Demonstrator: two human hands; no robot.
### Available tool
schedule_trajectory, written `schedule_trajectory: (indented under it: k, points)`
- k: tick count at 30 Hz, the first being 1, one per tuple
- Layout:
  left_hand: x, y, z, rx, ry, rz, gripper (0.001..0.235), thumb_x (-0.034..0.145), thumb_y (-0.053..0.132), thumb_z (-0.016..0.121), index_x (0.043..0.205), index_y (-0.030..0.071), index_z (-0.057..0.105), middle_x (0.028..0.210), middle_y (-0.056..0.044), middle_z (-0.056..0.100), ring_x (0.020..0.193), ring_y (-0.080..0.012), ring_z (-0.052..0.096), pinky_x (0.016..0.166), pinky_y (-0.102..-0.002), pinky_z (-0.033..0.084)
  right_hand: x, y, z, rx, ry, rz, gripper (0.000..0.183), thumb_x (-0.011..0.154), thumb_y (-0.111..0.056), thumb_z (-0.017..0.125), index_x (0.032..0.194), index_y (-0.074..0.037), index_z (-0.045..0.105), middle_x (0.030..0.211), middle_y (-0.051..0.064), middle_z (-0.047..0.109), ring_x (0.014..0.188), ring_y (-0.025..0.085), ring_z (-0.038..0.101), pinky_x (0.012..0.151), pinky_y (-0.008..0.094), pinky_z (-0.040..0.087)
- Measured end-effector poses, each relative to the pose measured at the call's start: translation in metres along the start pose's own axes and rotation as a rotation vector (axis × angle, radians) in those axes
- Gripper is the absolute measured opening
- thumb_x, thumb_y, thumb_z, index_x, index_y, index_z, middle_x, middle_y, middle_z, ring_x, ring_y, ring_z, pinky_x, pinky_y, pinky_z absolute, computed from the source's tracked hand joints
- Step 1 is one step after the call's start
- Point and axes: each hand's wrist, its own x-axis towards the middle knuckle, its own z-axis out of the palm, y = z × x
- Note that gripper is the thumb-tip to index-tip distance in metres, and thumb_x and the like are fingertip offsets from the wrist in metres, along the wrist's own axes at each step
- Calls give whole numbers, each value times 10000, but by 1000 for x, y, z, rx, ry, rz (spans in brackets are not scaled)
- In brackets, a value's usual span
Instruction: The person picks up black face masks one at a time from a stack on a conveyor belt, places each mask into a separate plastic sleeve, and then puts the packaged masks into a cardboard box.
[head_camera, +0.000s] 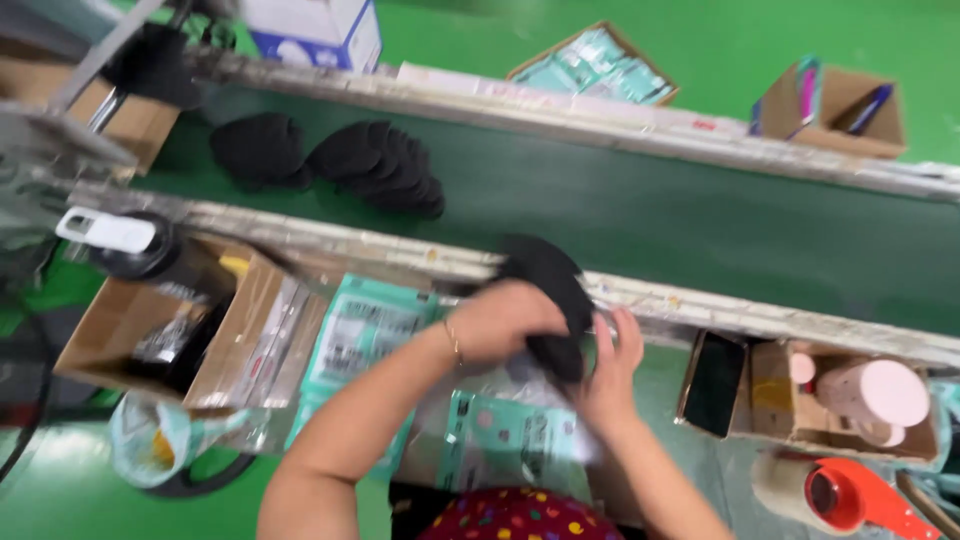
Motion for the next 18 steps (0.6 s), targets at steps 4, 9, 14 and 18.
schedule_trajectory:
  k: [4, 9, 14, 18]
  points:
    - [-66, 56, 21, -62, 217, -18, 517, 779, 33, 761, 1276, 109, 641, 1325, -98, 659, 1285, -337, 602, 1166, -476, 449, -40, 33, 28, 312, -171, -15, 616, 811, -128, 777, 1398, -144, 593, 1323, 136, 666, 1300, 310, 613, 1158, 437, 443]
    - [-135, 41, 81, -118, 428, -625, 960, 705, 202, 905, 1522, 83, 415, 1421, -158, 568, 1332, -380, 526, 1203, -508, 336, -69, 7, 54, 412, -376, 194, 946, 646, -131, 904, 1482, -60, 469, 1332, 139, 661, 1269, 346, 567, 1101, 450, 425]
    - [-117, 41, 83, -252, 321, -471, 1172, 611, 251, 957, 1544, 4, 291, 1473, -286, 415, 1375, -481, 380, 1166, -498, 305, -81, 18, 73, 716, -335, 164, 1007, 721, -210, 882, 1505, -93, 261, 1495, 119, 473, 1338, 343, 518, 1118, 431, 402]
    - [-136, 5, 112, -231, 308, -643, 897, 699, 167, 823, 1488, 21, 422, 1377, -228, 559, 1308, -439, 517, 1140, -454, 404, -97, 37, 72, 539, -415, 32, 574, 906, -198, 712, 1432, -54, 533, 1459, 157, 596, 1400, 371, 530, 1186, 448, 392]
